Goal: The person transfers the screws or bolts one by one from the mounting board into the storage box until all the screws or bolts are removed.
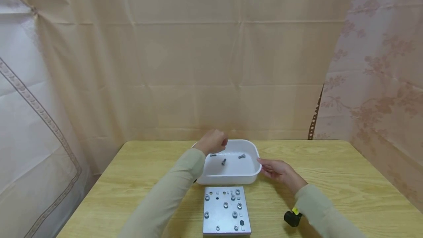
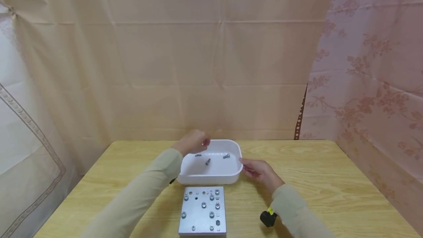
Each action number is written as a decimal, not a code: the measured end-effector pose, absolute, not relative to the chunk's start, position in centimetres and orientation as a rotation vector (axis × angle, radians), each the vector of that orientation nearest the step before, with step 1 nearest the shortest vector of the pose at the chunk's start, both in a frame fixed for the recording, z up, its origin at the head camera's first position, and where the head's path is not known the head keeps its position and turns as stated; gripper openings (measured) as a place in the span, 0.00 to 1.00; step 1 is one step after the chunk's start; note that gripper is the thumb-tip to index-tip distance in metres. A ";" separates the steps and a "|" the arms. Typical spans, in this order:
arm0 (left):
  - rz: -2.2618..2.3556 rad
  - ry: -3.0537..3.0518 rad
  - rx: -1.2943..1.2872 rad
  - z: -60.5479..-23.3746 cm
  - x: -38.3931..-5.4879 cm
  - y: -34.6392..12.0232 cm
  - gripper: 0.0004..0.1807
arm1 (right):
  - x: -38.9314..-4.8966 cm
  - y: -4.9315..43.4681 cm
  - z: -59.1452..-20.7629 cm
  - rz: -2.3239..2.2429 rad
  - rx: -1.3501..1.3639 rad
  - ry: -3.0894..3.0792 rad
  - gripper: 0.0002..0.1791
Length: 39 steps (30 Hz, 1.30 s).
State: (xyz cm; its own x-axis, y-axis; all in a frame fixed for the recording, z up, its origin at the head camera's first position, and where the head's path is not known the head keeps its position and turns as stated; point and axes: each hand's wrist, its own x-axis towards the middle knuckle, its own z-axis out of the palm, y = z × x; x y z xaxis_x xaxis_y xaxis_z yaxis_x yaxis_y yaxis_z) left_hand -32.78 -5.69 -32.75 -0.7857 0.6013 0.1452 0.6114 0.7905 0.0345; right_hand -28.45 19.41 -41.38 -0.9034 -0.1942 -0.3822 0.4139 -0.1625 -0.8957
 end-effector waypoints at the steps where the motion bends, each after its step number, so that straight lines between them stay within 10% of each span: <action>1: -0.113 -2.852 -0.969 -32.7 -32.7 -5.7 0.04 | -28.5 19.4 -41.4 -2.117 0.250 1.718 0.12; 39: 0.085 -2.554 -1.314 -34.5 -24.5 -5.8 0.07 | -28.6 19.6 -41.2 -2.132 0.263 1.659 0.10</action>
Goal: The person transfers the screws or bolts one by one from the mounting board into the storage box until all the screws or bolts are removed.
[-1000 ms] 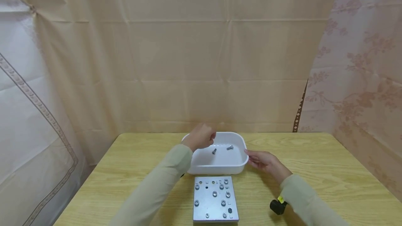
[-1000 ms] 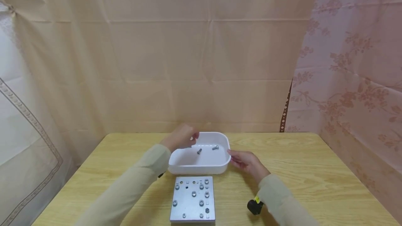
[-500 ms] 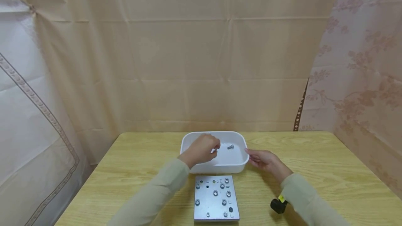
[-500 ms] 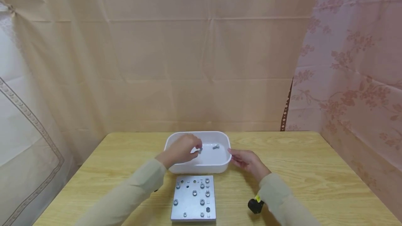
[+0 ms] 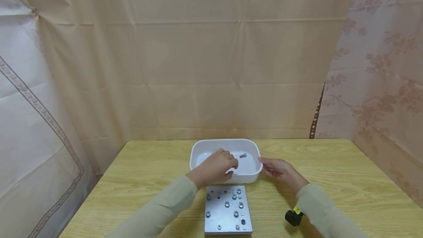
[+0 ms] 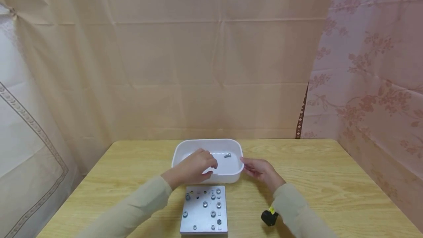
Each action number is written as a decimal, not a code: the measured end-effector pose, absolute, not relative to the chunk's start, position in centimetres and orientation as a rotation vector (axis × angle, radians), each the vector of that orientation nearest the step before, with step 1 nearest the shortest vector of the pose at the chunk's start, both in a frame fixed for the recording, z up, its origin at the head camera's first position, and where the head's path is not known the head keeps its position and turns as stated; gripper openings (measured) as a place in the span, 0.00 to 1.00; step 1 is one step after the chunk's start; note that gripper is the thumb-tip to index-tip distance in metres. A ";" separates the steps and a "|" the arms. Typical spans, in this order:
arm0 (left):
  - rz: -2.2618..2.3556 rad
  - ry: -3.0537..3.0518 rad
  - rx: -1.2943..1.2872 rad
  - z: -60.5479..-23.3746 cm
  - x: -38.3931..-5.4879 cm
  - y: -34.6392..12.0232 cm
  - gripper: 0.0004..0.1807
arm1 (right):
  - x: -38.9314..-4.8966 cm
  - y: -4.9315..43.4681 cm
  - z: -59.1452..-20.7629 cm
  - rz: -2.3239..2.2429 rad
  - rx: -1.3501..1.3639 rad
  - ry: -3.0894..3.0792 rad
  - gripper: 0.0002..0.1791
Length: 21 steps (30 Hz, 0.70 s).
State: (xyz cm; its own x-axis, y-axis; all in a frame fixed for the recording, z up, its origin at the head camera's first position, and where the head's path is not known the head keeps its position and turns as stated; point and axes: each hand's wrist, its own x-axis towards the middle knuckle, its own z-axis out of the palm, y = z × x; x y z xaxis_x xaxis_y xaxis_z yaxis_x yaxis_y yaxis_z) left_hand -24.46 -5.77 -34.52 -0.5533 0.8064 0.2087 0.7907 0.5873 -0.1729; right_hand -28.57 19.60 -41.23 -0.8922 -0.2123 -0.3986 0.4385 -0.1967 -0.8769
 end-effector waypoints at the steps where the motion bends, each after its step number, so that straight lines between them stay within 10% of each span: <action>1: 0.100 -2.543 -1.329 -34.5 -24.3 -5.7 0.07 | -28.6 19.6 -41.2 -2.130 0.258 1.661 0.10; 21: 0.403 -2.385 -1.587 -36.2 -22.6 -4.7 0.10 | -28.5 19.7 -41.3 -2.107 0.236 1.698 0.09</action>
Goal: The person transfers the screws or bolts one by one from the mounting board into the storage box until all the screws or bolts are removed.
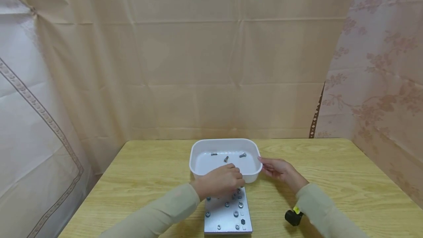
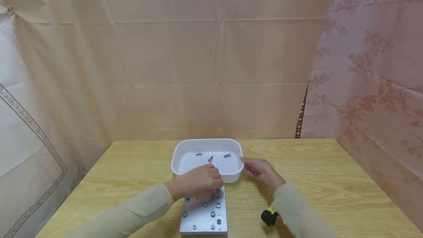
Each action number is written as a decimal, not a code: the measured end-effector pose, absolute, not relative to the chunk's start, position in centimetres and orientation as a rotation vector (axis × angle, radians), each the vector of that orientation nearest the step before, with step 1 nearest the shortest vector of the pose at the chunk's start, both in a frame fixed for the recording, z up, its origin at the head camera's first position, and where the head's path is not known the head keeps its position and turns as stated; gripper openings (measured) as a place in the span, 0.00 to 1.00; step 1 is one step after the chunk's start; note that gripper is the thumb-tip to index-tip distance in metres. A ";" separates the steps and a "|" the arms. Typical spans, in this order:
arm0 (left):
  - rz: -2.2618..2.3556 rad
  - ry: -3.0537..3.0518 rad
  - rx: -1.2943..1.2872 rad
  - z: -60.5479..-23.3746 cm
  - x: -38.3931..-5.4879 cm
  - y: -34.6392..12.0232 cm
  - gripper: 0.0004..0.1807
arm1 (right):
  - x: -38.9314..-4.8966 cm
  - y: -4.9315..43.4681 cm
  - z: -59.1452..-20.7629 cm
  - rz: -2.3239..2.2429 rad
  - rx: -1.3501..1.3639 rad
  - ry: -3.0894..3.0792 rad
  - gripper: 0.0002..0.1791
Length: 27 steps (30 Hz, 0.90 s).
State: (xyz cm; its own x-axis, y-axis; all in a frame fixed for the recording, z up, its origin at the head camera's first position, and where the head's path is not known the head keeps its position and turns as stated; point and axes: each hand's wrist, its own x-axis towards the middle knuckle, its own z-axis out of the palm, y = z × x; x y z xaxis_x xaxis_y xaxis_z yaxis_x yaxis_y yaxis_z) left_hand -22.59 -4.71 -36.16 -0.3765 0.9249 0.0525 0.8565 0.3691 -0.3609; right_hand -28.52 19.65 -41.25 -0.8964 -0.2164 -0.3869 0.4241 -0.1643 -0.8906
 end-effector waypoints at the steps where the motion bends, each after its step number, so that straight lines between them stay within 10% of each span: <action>1: 0.418 -2.376 -1.590 -36.2 -22.5 -4.7 0.09 | -28.5 19.6 -41.2 -2.109 0.240 1.694 0.09; 27: 0.626 -2.193 -1.613 -37.4 -22.4 -4.3 0.08 | -28.4 19.6 -40.9 -2.113 0.275 1.669 0.10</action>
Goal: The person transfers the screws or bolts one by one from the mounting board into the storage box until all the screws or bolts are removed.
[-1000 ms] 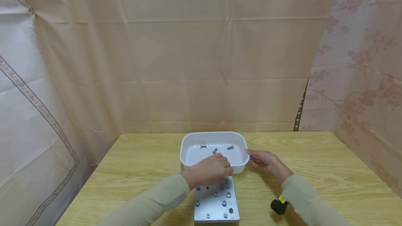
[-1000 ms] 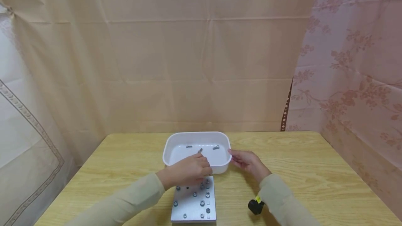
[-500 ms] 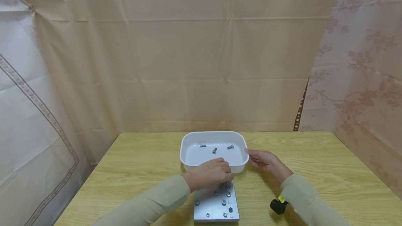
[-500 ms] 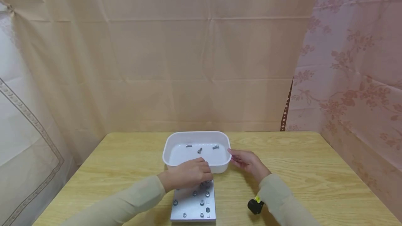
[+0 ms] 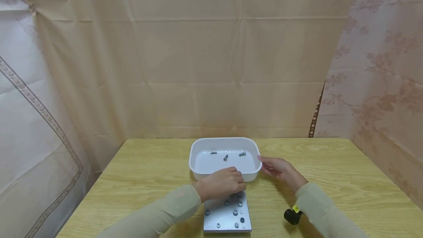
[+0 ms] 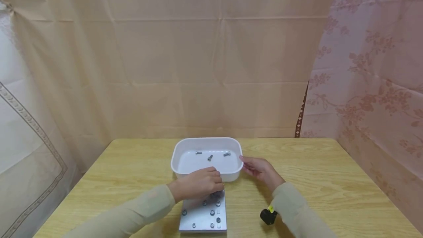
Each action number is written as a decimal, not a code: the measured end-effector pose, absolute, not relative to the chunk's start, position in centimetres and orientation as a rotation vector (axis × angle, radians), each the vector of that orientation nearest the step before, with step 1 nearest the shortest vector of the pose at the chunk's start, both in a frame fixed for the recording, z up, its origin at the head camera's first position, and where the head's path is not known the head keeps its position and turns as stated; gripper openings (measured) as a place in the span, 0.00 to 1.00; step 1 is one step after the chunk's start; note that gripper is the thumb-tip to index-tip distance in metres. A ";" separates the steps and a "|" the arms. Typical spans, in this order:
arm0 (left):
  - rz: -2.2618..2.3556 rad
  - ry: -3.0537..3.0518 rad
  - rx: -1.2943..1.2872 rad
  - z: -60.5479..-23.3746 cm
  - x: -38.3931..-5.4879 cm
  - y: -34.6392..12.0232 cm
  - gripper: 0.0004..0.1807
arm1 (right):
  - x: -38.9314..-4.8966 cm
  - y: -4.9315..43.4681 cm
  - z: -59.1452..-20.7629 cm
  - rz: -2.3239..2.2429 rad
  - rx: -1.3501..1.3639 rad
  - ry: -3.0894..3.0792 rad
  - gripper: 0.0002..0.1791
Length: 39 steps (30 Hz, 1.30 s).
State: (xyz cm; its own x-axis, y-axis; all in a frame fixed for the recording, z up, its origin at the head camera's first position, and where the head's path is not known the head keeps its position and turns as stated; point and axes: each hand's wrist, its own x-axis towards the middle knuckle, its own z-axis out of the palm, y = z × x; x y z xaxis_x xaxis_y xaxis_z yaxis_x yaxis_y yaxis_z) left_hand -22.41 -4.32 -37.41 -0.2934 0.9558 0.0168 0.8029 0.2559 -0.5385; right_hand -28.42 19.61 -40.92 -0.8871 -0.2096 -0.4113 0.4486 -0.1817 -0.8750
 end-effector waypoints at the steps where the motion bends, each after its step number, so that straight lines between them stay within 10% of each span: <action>1: 0.627 -2.193 -1.611 -37.4 -22.4 -4.3 0.08 | -28.4 19.6 -40.9 -2.117 0.277 1.665 0.10; 39: 0.575 -2.249 -1.600 -37.3 -22.4 -4.4 0.08 | -28.5 19.6 -41.1 -2.112 0.262 1.675 0.08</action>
State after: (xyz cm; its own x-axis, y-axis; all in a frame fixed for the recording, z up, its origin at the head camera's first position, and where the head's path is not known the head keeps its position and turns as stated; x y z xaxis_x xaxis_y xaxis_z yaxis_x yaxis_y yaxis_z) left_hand -22.42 -4.39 -37.31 -0.3208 0.9468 0.0270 0.8175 0.2912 -0.4970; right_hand -28.47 19.63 -41.13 -0.8897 -0.2136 -0.4035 0.4415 -0.1778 -0.8795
